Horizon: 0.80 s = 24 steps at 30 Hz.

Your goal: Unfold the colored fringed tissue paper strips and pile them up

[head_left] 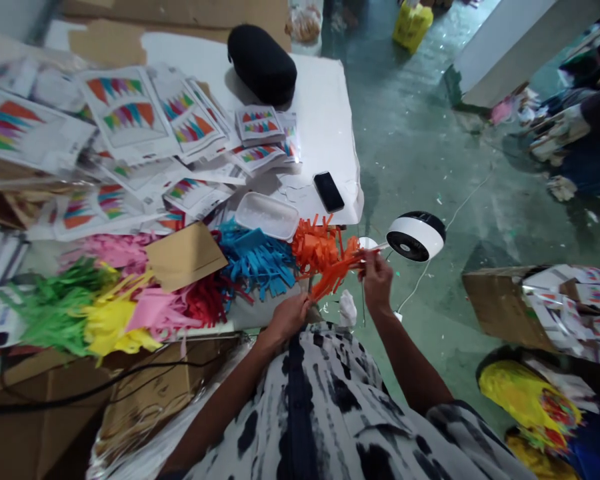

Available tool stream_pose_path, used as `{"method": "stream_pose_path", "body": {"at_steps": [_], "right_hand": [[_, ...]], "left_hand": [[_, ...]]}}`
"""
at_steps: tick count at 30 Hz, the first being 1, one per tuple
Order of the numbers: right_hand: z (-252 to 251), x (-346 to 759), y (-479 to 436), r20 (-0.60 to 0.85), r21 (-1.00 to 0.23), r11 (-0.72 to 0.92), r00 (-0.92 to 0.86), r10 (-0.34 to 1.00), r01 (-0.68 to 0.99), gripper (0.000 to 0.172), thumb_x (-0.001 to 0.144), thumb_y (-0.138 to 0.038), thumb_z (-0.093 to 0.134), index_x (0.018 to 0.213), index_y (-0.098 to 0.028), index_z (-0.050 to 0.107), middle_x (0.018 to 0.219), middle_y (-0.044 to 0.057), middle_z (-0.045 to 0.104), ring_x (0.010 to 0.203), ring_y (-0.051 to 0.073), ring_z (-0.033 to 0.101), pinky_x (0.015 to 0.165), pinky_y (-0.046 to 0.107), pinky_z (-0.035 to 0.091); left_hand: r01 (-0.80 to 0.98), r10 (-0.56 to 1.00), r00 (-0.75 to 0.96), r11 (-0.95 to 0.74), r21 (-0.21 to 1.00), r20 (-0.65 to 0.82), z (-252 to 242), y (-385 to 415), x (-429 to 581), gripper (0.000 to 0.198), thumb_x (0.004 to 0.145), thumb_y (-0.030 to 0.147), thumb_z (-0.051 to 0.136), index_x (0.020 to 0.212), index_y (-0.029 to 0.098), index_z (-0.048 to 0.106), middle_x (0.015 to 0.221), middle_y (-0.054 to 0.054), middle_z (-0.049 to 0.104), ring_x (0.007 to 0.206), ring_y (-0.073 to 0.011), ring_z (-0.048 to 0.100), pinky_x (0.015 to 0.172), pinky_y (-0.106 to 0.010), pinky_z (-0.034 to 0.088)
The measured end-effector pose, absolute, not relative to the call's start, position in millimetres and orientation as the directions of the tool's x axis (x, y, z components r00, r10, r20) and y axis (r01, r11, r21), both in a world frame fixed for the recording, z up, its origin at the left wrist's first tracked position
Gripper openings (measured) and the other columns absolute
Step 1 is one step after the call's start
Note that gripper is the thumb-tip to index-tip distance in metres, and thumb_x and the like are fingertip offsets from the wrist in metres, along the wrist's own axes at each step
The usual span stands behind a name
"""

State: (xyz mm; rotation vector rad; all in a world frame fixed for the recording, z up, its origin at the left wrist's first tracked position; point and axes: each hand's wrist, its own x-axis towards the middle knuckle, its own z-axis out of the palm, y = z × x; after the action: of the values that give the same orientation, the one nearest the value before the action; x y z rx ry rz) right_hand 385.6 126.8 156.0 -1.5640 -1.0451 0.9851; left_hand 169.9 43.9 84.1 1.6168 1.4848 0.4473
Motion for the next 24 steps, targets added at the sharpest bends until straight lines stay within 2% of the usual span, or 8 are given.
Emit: {"method": "stream_pose_path", "body": {"at_steps": [3, 5, 7, 11, 15, 17, 21, 24], "right_hand": [[157.1, 396.8, 126.4, 0.197, -0.899, 0.069, 0.257, 0.946, 0.433, 0.039, 0.106, -0.048, 0.048, 0.125, -0.022, 0.071, 0.12, 0.011, 0.075, 0.094, 0.021, 0.075, 0.078, 0.033, 0.06], [144.7, 396.6, 118.0, 0.281, -0.757, 0.193, 0.045, 0.959, 0.624, 0.037, 0.106, -0.039, 0.048, 0.131, -0.024, 0.07, 0.131, 0.013, 0.073, 0.12, 0.026, 0.07, 0.103, 0.043, 0.057], [121.7, 391.9, 106.7, 0.237, -0.634, 0.271, -0.151, 0.96, 0.724, 0.039, 0.106, -0.033, 0.044, 0.136, -0.024, 0.068, 0.139, 0.014, 0.069, 0.132, 0.027, 0.064, 0.113, 0.046, 0.052], [75.1, 380.8, 90.0, 0.044, -0.477, 0.328, -0.351, 0.935, 0.815, 0.045, 0.102, -0.017, 0.044, 0.143, -0.017, 0.063, 0.148, 0.017, 0.062, 0.131, 0.027, 0.065, 0.11, 0.045, 0.054], [67.7, 370.2, 92.5, -0.012, -0.346, 0.347, -0.374, 0.928, 0.872, 0.046, 0.099, -0.01, 0.045, 0.14, -0.014, 0.065, 0.15, 0.02, 0.06, 0.128, 0.031, 0.066, 0.108, 0.048, 0.054], [73.9, 361.1, 98.4, 0.026, -0.348, 0.36, -0.375, 0.927, 0.865, 0.043, 0.1, -0.011, 0.046, 0.136, -0.015, 0.068, 0.148, 0.019, 0.062, 0.129, 0.03, 0.066, 0.107, 0.047, 0.055], [83.1, 334.2, 109.7, 0.107, -0.419, 0.41, -0.405, 0.908, 0.81, 0.039, 0.101, -0.012, 0.045, 0.13, -0.02, 0.071, 0.144, 0.014, 0.066, 0.128, 0.025, 0.067, 0.105, 0.04, 0.058], [84.5, 311.0, 118.6, 0.119, -0.454, 0.431, -0.426, 0.897, 0.78, 0.038, 0.102, -0.013, 0.045, 0.127, -0.022, 0.073, 0.141, 0.012, 0.067, 0.125, 0.023, 0.069, 0.103, 0.037, 0.059]], "left_hand": [[0.719, 0.912, 0.238, 0.066, 0.692, -0.334, 77.4, 47.6, 158.0, 0.019, 0.095, 0.021, 0.056, 0.107, 0.022, 0.071, 0.111, -0.009, 0.075, 0.104, -0.0246, 0.067, 0.092, -0.036, 0.05], [0.741, 0.95, 0.15, 0.076, 0.667, -0.274, 77.1, 59.1, 145.9, 0.022, 0.097, 0.021, 0.055, 0.113, 0.02, 0.07, 0.116, -0.011, 0.074, 0.109, -0.0269, 0.066, 0.099, -0.04, 0.048], [0.758, 0.985, 0.012, 0.105, 0.644, -0.174, 77.2, 77.2, 129.5, 0.024, 0.099, 0.025, 0.053, 0.117, 0.019, 0.069, 0.117, -0.013, 0.073, 0.112, -0.0297, 0.064, 0.103, -0.043, 0.046], [0.81, 0.965, -0.261, 0.203, 0.55, 0.029, 71.4, 120.3, 86.4, 0.039, 0.1, 0.028, 0.055, 0.136, 0.016, 0.061, 0.135, -0.018, 0.065, 0.127, -0.0343, 0.055, 0.113, -0.047, 0.038], [0.832, 0.948, -0.303, 0.214, 0.512, 0.096, 57.6, 155.2, 47.8, 0.052, 0.094, 0.034, 0.067, 0.142, 0.014, 0.058, 0.14, -0.016, 0.064, 0.132, -0.0357, 0.047, 0.116, -0.046, 0.033], [0.833, 0.952, -0.292, 0.209, 0.512, 0.087, 51.3, 167.4, 35.9, 0.047, 0.092, 0.036, 0.071, 0.135, 0.016, 0.063, 0.135, -0.014, 0.068, 0.13, -0.0355, 0.048, 0.113, -0.046, 0.034], [0.826, 0.959, -0.276, 0.201, 0.526, 0.066, 45.4, 179.2, 23.9, 0.017, 0.093, 0.035, 0.072, 0.105, 0.023, 0.073, 0.113, -0.01, 0.075, 0.119, -0.0329, 0.057, 0.107, -0.046, 0.036], [0.82, 0.973, -0.207, 0.116, 0.561, 0.1, 47.2, 176.5, 19.1, 0.01, 0.093, 0.035, 0.073, 0.092, 0.025, 0.076, 0.102, -0.008, 0.077, 0.113, -0.0311, 0.062, 0.105, -0.047, 0.035]]}}
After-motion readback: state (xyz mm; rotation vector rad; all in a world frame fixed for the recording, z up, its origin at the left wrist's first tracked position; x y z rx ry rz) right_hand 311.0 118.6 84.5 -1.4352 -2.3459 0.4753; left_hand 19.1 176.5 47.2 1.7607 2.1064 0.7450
